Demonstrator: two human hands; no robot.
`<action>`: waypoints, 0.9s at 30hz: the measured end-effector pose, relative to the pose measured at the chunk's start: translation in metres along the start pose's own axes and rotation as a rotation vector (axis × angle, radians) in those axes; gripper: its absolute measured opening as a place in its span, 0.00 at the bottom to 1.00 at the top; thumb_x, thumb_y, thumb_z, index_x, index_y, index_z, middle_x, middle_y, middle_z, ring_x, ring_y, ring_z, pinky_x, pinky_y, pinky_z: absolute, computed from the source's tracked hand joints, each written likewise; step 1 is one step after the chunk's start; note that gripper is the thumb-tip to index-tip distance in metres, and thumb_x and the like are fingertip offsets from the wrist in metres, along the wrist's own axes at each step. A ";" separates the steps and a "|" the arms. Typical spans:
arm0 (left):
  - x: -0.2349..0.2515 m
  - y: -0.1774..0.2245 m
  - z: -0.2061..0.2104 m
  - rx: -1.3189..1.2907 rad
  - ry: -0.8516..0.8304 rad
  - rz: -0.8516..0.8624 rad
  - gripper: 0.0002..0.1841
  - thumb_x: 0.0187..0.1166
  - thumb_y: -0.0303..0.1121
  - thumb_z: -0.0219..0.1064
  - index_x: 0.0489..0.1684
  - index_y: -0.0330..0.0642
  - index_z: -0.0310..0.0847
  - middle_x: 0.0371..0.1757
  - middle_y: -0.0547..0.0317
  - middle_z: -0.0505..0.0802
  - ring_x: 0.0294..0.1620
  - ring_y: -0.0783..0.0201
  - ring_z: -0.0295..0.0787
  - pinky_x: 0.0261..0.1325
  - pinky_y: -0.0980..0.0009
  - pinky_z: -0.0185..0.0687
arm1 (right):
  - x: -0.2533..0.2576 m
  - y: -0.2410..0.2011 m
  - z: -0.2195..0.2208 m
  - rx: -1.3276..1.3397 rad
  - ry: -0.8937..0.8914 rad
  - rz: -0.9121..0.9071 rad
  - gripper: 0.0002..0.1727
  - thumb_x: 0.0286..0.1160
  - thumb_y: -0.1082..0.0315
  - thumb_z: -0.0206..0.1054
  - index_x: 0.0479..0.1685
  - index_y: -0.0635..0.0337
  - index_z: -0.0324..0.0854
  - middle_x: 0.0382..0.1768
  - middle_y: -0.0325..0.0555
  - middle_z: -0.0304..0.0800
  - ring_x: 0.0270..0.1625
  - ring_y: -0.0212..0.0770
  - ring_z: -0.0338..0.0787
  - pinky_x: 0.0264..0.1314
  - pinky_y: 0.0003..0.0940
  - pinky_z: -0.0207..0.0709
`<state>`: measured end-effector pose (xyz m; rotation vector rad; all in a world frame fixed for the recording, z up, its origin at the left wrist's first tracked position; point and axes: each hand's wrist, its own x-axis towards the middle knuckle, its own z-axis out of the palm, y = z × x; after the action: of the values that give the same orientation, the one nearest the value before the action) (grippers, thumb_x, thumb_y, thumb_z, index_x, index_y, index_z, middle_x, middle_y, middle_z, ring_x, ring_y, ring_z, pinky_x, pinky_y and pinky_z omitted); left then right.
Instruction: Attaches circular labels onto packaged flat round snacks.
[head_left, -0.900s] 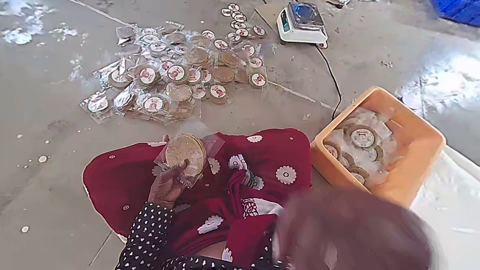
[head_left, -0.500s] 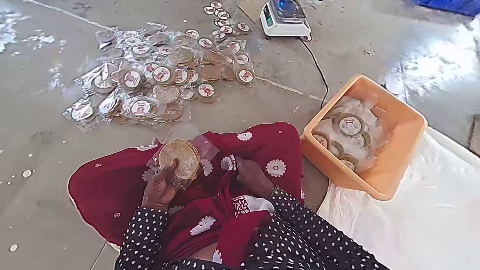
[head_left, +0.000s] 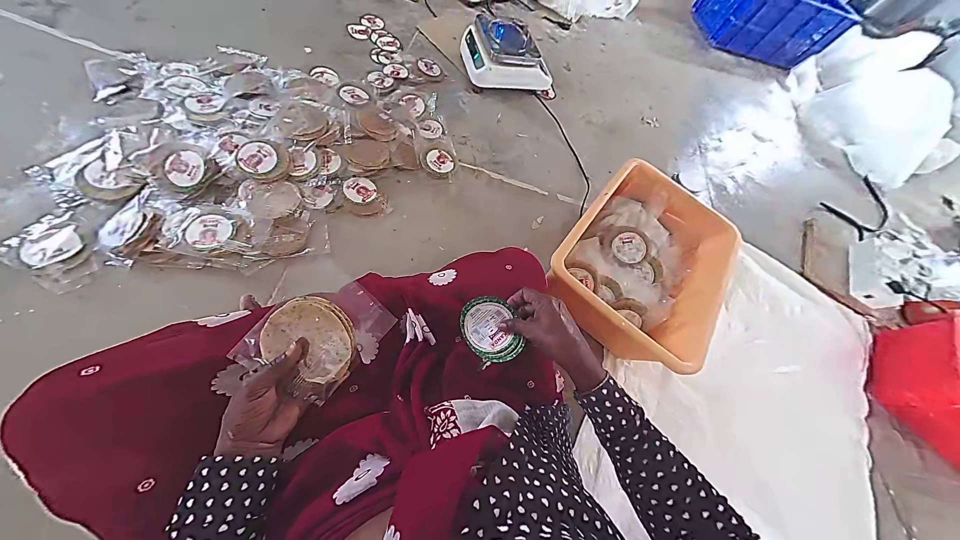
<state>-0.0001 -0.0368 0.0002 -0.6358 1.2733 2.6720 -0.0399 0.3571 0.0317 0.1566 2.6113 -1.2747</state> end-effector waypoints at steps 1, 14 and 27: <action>-0.001 0.000 0.000 -0.002 -0.004 0.002 0.14 0.77 0.30 0.62 0.59 0.41 0.77 0.48 0.52 0.94 0.48 0.59 0.95 0.49 0.57 0.95 | 0.001 -0.002 0.006 -0.002 -0.010 -0.016 0.17 0.65 0.64 0.82 0.50 0.56 0.85 0.32 0.44 0.92 0.31 0.40 0.90 0.39 0.45 0.85; -0.005 0.003 0.003 -0.049 0.126 0.010 0.13 0.81 0.24 0.58 0.61 0.37 0.74 0.47 0.49 0.94 0.46 0.57 0.95 0.47 0.58 0.94 | 0.050 -0.059 0.061 -0.475 -0.015 -0.306 0.19 0.68 0.66 0.79 0.59 0.58 0.87 0.47 0.56 0.88 0.47 0.57 0.90 0.48 0.58 0.82; -0.007 0.005 0.003 -0.042 0.112 -0.001 0.15 0.77 0.22 0.61 0.61 0.33 0.74 0.47 0.46 0.94 0.47 0.55 0.95 0.50 0.58 0.94 | 0.057 -0.058 0.056 -0.269 -0.036 -0.247 0.14 0.70 0.63 0.80 0.49 0.58 0.88 0.35 0.49 0.93 0.38 0.50 0.91 0.45 0.57 0.83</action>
<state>0.0035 -0.0371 0.0089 -0.8015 1.2442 2.7035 -0.0978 0.2771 0.0278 -0.2393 2.8037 -0.9658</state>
